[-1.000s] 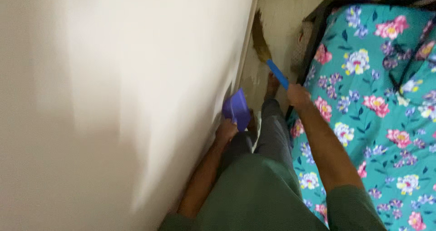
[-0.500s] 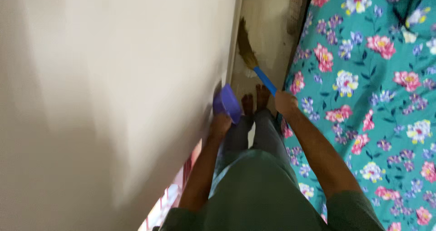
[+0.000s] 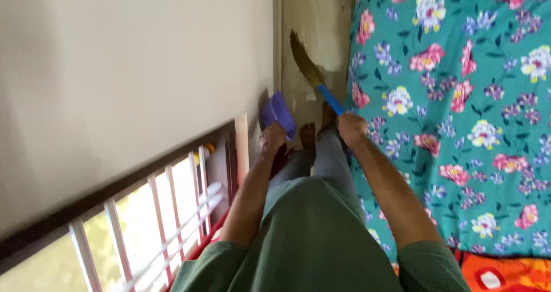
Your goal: The person sweeps the floor using a broom and a dustpan, moving between the bed and the wall.
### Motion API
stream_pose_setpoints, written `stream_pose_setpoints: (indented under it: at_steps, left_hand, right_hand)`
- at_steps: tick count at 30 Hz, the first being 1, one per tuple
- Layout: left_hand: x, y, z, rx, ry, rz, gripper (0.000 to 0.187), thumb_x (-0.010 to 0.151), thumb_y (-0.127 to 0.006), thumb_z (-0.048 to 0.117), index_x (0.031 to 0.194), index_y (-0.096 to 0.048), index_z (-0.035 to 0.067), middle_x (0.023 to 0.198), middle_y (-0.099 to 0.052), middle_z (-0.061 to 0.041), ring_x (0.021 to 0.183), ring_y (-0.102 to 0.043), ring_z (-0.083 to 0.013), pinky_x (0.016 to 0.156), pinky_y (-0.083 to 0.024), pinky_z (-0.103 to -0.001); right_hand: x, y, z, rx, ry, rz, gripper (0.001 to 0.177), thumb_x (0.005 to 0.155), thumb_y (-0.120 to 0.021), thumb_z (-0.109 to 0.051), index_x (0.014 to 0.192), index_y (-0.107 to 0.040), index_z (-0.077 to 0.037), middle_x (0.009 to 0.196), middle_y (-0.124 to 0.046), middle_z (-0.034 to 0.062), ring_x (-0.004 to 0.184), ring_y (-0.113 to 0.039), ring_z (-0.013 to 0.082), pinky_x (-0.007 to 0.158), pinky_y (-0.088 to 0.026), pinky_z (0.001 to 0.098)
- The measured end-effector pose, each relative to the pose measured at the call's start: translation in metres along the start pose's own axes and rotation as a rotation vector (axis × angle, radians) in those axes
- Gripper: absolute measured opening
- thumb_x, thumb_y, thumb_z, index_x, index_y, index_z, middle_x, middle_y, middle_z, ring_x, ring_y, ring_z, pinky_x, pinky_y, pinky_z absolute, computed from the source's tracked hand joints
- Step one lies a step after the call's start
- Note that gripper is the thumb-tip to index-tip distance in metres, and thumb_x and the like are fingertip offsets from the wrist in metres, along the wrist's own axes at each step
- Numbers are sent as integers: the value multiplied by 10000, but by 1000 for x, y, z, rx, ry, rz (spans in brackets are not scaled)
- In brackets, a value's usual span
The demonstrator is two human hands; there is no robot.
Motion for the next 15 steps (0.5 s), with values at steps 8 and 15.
stream_pose_setpoints:
  at_steps: [8,15]
  left_hand:
    - [-83,-63,-68,116,-66,130,394,988,-470,327,1131,-716,53,1127,-706,-249,1042,-687,-430,894,-540,-533]
    - [-130,-123,-116,53,-48,90,352,956,-534,319,985,-743,38,1019,-731,-284,999,-717,-429,889,-571,-493]
  right_hand:
    - [-108,-90,-18,21,-3,134,158,963,-610,-136,918,-754,-85,902,-774,145,829,-773,301,649,-623,430]
    - [-201,-175,-15,102,-105,148,175,971,-571,-162,1009,-724,-87,942,-768,123,832,-767,296,672,-624,430]
Point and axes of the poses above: each hand's wrist, its own x-axis towards the middle knuckle, its own y-axis out of the back of the hand, z = x × y, the point moved 4 cm from there along x, towards the middle knuckle
